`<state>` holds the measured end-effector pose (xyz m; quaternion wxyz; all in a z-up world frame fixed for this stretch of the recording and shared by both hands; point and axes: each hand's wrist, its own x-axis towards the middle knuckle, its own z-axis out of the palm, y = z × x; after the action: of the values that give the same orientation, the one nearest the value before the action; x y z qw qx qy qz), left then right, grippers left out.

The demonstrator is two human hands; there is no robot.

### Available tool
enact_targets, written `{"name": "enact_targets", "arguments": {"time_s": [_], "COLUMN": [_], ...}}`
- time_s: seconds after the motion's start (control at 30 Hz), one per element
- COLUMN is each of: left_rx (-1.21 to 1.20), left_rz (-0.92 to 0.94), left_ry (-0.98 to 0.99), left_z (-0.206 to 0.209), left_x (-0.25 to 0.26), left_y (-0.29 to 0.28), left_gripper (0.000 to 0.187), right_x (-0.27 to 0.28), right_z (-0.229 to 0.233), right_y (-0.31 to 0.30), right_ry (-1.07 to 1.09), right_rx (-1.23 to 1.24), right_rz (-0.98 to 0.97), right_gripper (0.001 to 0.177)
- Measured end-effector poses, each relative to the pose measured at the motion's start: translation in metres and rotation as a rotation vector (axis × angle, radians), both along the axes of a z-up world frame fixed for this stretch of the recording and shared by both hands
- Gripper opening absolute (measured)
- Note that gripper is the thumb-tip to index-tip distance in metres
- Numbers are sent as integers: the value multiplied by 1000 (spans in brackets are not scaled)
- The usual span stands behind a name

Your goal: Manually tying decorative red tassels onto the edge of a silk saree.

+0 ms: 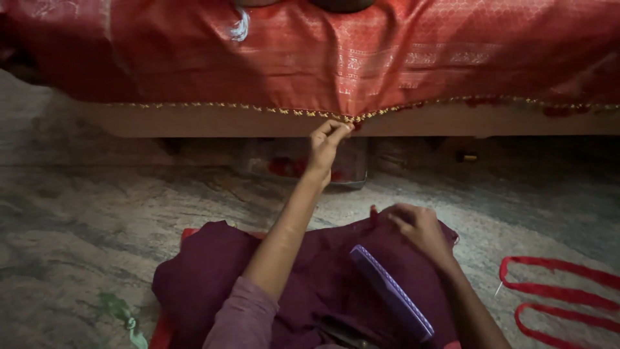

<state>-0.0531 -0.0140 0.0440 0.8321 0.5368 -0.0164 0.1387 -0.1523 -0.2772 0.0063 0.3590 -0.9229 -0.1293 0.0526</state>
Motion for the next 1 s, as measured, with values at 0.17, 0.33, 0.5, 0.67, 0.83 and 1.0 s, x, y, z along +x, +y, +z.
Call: {"name": "enact_targets", "arguments": {"time_s": [0.17,0.33,0.5,0.67,0.83,1.0], "left_rx": [45,253,268,295,258,124], "left_rz": [-24,-19,-3,34,24,-52], "left_ry": [-21,-45,-75,-98,-99,-76], "left_z": [10,23,29,37,29,25], "left_x": [-9,-18,-23,-27,-22,-21], "left_y": [10,13,13,14,14,12], "left_gripper": [10,12,12,11,10,10], "right_x": [22,24,49,54,61,72], "right_z": [28,79,75,90,90,81], "right_y": [35,69,94,125,138,138], "right_ry": [58,-22,-140,-142,-184,-243], "right_rx": [74,306,603,610,469,525], "right_rz": [-59,-144,-47,-121,-208,-222], "right_gripper": [21,14,7,13,21,20]}}
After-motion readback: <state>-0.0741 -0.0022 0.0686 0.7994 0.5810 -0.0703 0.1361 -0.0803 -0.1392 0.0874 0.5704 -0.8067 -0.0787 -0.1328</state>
